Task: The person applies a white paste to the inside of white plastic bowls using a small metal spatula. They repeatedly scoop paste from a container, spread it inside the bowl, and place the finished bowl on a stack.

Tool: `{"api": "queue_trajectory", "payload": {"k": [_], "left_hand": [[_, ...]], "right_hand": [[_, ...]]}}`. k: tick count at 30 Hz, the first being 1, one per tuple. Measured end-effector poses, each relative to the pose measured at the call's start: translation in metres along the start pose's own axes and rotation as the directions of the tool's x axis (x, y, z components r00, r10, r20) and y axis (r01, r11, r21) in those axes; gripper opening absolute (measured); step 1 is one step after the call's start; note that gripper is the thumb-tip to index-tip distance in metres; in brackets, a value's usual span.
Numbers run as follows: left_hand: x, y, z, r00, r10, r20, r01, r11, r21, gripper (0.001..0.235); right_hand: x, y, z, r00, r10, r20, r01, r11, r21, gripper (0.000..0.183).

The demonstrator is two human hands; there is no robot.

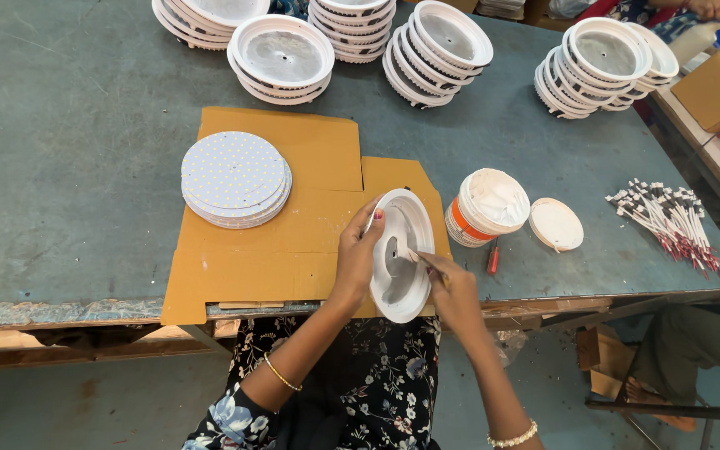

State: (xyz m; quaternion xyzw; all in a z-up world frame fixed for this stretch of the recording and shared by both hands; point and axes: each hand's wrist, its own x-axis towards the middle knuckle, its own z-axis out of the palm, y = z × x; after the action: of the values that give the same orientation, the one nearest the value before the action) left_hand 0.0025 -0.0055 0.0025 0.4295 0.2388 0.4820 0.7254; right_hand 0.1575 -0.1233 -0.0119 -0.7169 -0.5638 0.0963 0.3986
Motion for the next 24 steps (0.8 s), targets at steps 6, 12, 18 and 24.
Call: {"api": "queue_trajectory", "payload": {"k": [6, 12, 18, 24], "left_hand": [[-0.022, -0.002, 0.009, 0.992, 0.120, -0.036, -0.117, 0.990, 0.080, 0.049], [-0.050, 0.003, 0.019, 0.978, 0.201, -0.048, -0.196, 0.977, 0.088, 0.051], [-0.065, 0.007, 0.025, 0.967, 0.247, -0.057, -0.236, 0.959, 0.157, 0.052], [-0.060, 0.004, 0.018, 0.972, 0.225, -0.061, -0.218, 0.971, 0.100, 0.051]], "right_hand": [[-0.034, -0.020, 0.008, 0.988, 0.154, -0.012, -0.155, 0.986, -0.062, 0.037], [-0.058, -0.061, 0.013, 0.934, 0.356, -0.020, -0.356, 0.934, -0.022, 0.023], [-0.056, -0.087, 0.006, 0.932, 0.360, 0.046, -0.359, 0.933, -0.027, 0.026], [-0.001, -0.048, -0.008, 0.980, 0.126, -0.154, -0.114, 0.990, 0.084, 0.026]]}}
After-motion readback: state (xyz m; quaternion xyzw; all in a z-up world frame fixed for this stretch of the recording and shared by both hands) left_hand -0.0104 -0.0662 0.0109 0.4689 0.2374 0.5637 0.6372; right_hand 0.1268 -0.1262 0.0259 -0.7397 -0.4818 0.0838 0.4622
